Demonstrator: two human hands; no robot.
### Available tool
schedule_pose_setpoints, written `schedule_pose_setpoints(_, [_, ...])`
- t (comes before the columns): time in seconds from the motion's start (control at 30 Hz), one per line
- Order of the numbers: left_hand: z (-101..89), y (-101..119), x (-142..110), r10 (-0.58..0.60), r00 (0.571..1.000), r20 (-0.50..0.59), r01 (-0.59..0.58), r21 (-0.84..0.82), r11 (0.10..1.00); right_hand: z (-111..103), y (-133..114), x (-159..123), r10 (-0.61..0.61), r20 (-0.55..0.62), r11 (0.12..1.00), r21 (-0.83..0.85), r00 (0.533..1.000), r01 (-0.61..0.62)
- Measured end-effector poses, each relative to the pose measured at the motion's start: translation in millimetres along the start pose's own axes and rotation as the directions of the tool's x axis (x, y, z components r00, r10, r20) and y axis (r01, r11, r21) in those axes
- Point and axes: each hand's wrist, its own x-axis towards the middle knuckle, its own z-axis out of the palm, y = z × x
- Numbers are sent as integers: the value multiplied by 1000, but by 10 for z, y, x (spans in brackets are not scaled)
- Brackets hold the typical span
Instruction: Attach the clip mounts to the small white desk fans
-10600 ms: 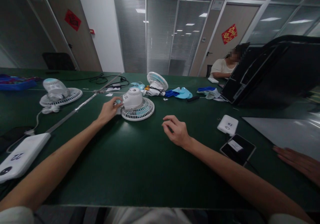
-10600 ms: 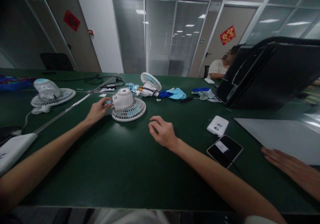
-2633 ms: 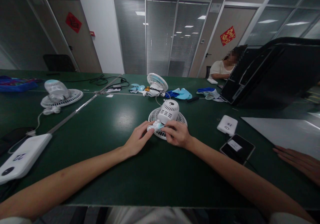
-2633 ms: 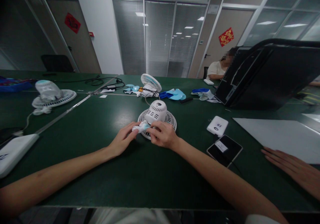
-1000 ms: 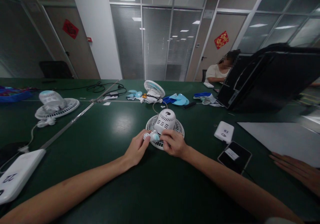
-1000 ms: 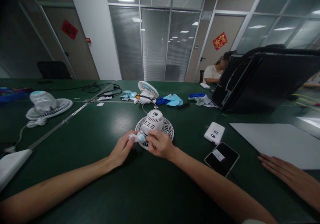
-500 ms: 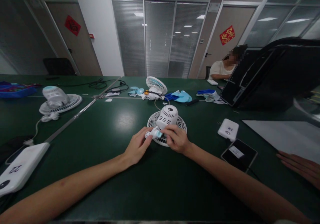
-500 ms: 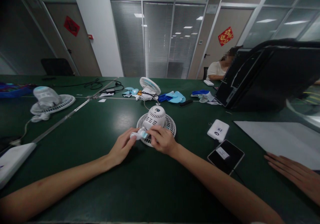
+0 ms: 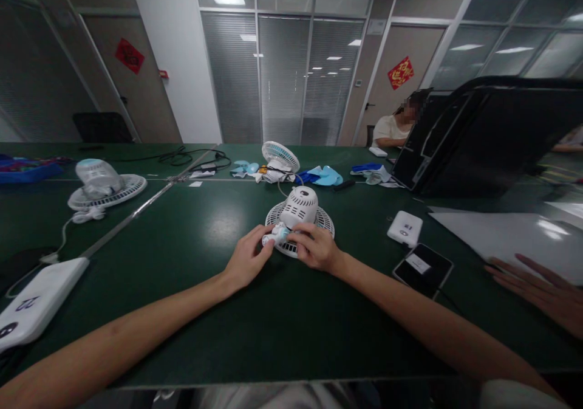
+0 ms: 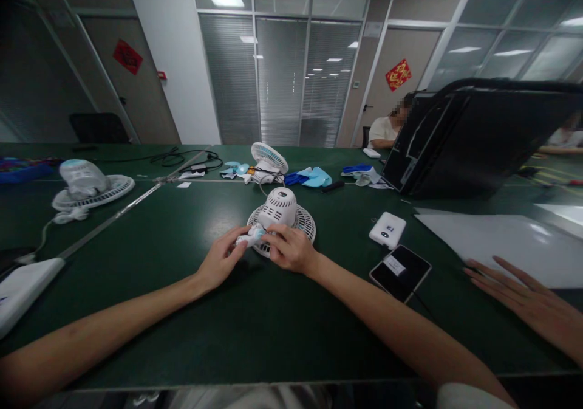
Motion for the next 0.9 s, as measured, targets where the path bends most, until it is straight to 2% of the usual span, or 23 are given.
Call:
schedule_pose_setpoints(0.17, [5, 1, 3, 0, 1000, -4, 0, 4, 1000, -1, 3, -12, -7, 34, 999, -45, 999, 9])
schedule_pose_setpoints(0.4, [-6, 8, -2, 11, 1000, 8, -11, 31, 999, 19, 3, -9, 82, -5, 996, -34, 997, -82])
schedule_pose_setpoints(0.63, [-16, 39, -1, 7, 1000, 9, -8, 44, 999, 8, 24, -21, -29, 27, 1000, -12, 999, 29])
schedule_pose_setpoints(0.83, [-13, 49, -1, 16, 1000, -1, -16, 41, 999, 29, 28, -28, 78, -30, 997, -16, 997, -78])
schedule_pose_setpoints(0.9, [-12, 41, -1, 22, 1000, -7, -21, 39, 999, 19, 24, -25, 67, -20, 998, -18, 998, -67])
